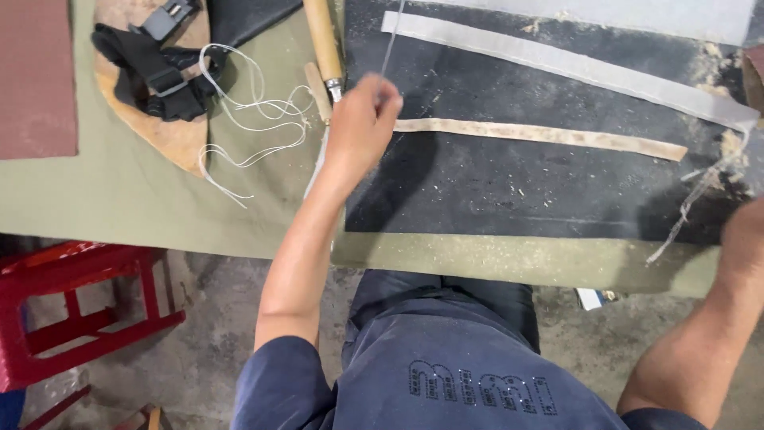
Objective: Measuring and marking a strip of leather using a ruler and a pen on a workshop table.
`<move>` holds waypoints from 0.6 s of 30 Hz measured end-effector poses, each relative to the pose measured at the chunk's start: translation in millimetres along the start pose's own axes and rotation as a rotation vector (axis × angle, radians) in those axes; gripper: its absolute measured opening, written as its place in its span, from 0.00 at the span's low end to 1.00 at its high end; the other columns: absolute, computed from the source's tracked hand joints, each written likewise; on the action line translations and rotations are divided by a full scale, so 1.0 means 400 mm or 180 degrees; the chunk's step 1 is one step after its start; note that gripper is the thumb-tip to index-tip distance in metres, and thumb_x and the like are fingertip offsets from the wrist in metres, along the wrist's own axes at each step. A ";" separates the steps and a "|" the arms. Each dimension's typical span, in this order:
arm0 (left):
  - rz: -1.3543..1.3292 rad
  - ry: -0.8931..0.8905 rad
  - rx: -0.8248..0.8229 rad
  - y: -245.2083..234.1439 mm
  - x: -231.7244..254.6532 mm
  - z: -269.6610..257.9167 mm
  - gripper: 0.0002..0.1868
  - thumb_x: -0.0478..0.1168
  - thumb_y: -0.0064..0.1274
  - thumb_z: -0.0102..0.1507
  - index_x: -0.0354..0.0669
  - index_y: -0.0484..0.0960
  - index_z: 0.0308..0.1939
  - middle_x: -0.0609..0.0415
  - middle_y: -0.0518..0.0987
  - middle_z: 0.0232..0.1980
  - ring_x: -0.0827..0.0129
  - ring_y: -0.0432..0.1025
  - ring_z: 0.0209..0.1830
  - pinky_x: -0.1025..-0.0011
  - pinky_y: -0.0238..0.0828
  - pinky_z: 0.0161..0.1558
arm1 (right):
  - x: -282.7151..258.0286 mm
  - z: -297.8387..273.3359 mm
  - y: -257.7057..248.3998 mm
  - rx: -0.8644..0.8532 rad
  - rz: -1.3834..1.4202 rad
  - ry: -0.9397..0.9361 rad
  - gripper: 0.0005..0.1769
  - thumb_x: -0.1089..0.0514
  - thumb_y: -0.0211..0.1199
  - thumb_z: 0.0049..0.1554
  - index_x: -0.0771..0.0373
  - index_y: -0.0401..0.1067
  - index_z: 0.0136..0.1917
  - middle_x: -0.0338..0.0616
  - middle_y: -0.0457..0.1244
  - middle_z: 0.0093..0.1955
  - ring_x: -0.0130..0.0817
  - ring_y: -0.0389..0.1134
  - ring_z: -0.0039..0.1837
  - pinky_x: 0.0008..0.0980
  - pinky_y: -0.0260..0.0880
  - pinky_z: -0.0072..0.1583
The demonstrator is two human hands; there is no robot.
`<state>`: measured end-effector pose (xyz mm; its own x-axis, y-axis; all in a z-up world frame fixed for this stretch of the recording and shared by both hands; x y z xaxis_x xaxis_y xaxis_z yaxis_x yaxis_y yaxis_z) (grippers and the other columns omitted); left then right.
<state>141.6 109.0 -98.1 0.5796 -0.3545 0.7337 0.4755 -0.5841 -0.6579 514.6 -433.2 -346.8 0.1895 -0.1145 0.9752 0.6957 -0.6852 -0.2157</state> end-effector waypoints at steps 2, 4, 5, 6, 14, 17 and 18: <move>0.0248 0.0155 0.0105 0.023 0.009 0.062 0.05 0.41 0.48 0.67 0.47 0.76 0.43 0.55 0.82 0.35 0.57 0.75 0.37 0.60 0.66 0.38 | 0.069 0.028 -0.126 -0.0184 -0.0740 -0.0322 0.14 0.51 0.46 0.70 0.34 0.67 0.64 0.20 0.58 0.59 0.15 0.56 0.61 0.22 0.50 0.60; 0.1016 0.0307 0.0298 0.032 0.020 0.109 0.07 0.41 0.53 0.67 0.44 0.73 0.44 0.49 0.82 0.42 0.47 0.76 0.40 0.49 0.68 0.35 | 0.291 0.077 -0.395 0.1521 0.5179 0.0824 0.07 0.75 0.67 0.81 0.77 0.68 0.63 0.62 0.62 0.54 0.54 0.61 0.50 0.49 0.58 0.51; 0.1019 0.0303 0.0301 0.029 0.007 0.122 0.07 0.41 0.53 0.67 0.44 0.73 0.44 0.49 0.82 0.42 0.47 0.76 0.40 0.49 0.68 0.35 | 0.316 0.090 -0.458 0.1523 0.5183 0.0820 0.07 0.75 0.67 0.81 0.77 0.68 0.63 0.62 0.62 0.54 0.54 0.61 0.50 0.49 0.58 0.51; 0.1221 0.0210 0.0465 0.020 -0.010 0.135 0.09 0.46 0.54 0.67 0.49 0.72 0.43 0.53 0.81 0.43 0.49 0.76 0.41 0.48 0.65 0.40 | 0.330 0.106 -0.532 0.1439 0.5290 0.0302 0.11 0.71 0.71 0.76 0.78 0.72 0.66 0.62 0.59 0.56 0.54 0.61 0.53 0.47 0.61 0.51; 0.1060 -0.0191 0.1326 -0.195 -0.267 0.086 0.18 0.47 0.52 0.66 0.49 0.67 0.56 0.45 0.75 0.55 0.35 0.73 0.48 0.44 0.66 0.44 | 0.262 0.222 -0.672 0.0517 0.5263 -0.0870 0.22 0.50 0.65 0.68 0.63 0.75 0.70 0.55 0.57 0.67 0.54 0.64 0.66 0.65 0.67 0.49; 0.0814 -0.0133 0.1515 -0.236 -0.322 0.064 0.25 0.36 0.58 0.66 0.47 0.65 0.64 0.53 0.72 0.45 0.55 0.72 0.40 0.56 0.69 0.43 | 0.215 0.242 -0.622 0.1013 0.4677 -0.0934 0.18 0.46 0.68 0.72 0.64 0.74 0.58 0.50 0.66 0.58 0.51 0.67 0.67 0.47 0.68 0.58; 0.0651 0.0045 0.1551 -0.239 -0.330 0.060 0.27 0.32 0.56 0.65 0.46 0.64 0.66 0.53 0.71 0.45 0.59 0.70 0.39 0.60 0.68 0.43 | 0.214 0.245 -0.622 0.1025 0.5030 -0.1109 0.16 0.49 0.66 0.75 0.66 0.73 0.57 0.51 0.65 0.53 0.51 0.65 0.59 0.46 0.64 0.58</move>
<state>35.6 229.3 -136.0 0.6853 -0.4376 0.5822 0.6082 -0.0959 -0.7880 425.8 -202.1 -214.8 0.9117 -0.3229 -0.2541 -0.2273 0.1187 -0.9666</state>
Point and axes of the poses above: each hand's wrist, its own z-axis towards the middle knuckle, its own y-axis out of the palm, x = y × z, the point moved 4 cm from there along z, towards the middle knuckle
